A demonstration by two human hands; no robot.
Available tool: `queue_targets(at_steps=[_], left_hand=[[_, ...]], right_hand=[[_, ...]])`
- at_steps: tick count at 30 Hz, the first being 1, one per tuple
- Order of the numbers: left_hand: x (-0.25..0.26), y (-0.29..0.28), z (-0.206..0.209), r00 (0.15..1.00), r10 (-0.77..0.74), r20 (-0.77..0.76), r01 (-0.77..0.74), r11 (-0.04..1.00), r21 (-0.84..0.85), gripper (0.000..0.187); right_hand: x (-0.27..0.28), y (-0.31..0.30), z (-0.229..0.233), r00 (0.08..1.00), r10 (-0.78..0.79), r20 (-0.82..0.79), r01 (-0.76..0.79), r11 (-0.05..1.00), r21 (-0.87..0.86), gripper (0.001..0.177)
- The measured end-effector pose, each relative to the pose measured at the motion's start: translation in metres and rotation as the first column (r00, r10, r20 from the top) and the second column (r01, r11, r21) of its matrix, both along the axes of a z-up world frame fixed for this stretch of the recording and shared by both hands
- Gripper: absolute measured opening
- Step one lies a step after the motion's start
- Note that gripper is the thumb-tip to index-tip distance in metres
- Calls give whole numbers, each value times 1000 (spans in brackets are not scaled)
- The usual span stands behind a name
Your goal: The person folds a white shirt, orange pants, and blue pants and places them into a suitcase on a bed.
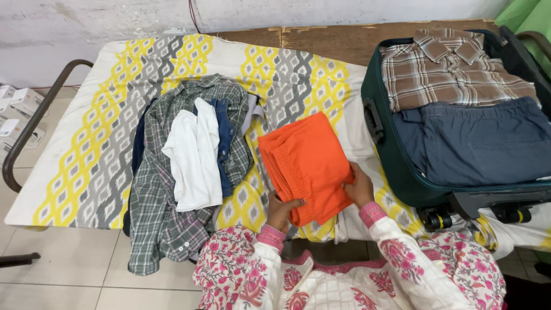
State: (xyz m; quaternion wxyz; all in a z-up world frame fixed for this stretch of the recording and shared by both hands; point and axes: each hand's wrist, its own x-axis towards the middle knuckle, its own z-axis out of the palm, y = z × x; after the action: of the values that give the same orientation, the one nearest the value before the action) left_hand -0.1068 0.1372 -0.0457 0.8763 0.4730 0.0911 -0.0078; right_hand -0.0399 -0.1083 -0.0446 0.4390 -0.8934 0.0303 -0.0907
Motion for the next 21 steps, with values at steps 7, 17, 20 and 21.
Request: queue_targets(at_steps=[7, 17, 20, 21], left_hand=[[-63, -107, -4, 872, 157, -463, -317, 902, -292, 84], [-39, -100, -135, 845, -276, -459, 259, 961, -102, 35], [-36, -69, -124, 668, -492, -558, 670, 724, 163, 46], [-38, -55, -110, 639, -511, -575, 756, 555, 347, 47]], right_hand=[[63, 21, 12, 938, 327, 116, -304, 936, -177, 53], [47, 27, -95, 802, 565, -193, -594, 722, -355, 45], [30, 16, -89, 839, 527, -136, -543, 791, -283, 49], [22, 13, -86, 846, 517, -134, -532, 798, -284, 49]])
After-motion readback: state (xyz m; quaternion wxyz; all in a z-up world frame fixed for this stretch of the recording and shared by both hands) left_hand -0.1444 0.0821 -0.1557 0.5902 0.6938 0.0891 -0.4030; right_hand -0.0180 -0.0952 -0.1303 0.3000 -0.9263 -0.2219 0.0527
